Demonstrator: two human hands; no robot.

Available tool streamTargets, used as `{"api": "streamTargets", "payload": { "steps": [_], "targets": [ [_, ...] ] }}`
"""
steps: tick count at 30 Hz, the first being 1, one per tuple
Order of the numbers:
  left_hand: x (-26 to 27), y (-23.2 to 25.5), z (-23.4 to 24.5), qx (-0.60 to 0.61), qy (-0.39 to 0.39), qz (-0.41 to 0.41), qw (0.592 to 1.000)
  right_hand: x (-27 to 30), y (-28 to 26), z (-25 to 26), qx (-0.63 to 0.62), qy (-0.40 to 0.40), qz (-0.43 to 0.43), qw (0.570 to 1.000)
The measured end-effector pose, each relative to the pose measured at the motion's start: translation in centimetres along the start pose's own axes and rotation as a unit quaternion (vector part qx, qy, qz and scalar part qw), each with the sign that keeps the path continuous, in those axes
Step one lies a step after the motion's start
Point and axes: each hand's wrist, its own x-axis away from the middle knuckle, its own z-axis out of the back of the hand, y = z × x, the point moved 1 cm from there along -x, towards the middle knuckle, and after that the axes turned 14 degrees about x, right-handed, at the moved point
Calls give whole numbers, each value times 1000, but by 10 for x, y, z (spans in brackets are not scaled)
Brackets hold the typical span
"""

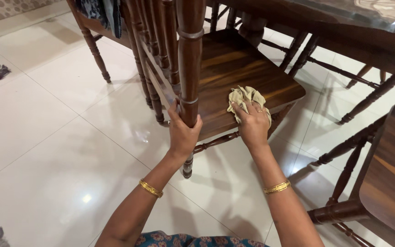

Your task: The person wipes down wooden dining chairs with a cloth, cleaning the back slats, seat, legs, and rungs.

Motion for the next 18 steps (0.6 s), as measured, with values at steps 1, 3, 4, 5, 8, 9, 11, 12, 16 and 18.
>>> {"api": "streamTargets", "payload": {
  "steps": [1,3,4,5,8,9,11,12,16,18],
  "targets": [
    [2,1,1,-4,-3,4,1000,1,0,1,-6,0,0,1000],
    [6,2,5,-15,-6,-5,1000,2,-2,4,-19,0,2,1000],
    [8,4,7,-22,-6,-18,1000,4,-3,5,-21,2,1,1000],
    [10,5,8,-29,-5,-31,999,5,-5,7,-23,4,2,1000],
    [18,9,16,-32,-10,-5,999,7,-10,14,-34,7,11,999],
    [20,10,19,-30,-8,-6,999,8,-12,17,-39,7,13,999],
    [24,12,23,-25,-6,-9,1000,9,-16,22,-37,7,8,999],
    [26,13,26,-36,-5,-17,999,11,-19,24,-35,7,4,999],
    [31,20,38,-61,-4,-43,997,13,-29,33,-33,11,-3,999],
    [32,24,44,-63,-9,-41,997,16,-34,36,-35,13,-9,999]
  ]
}}
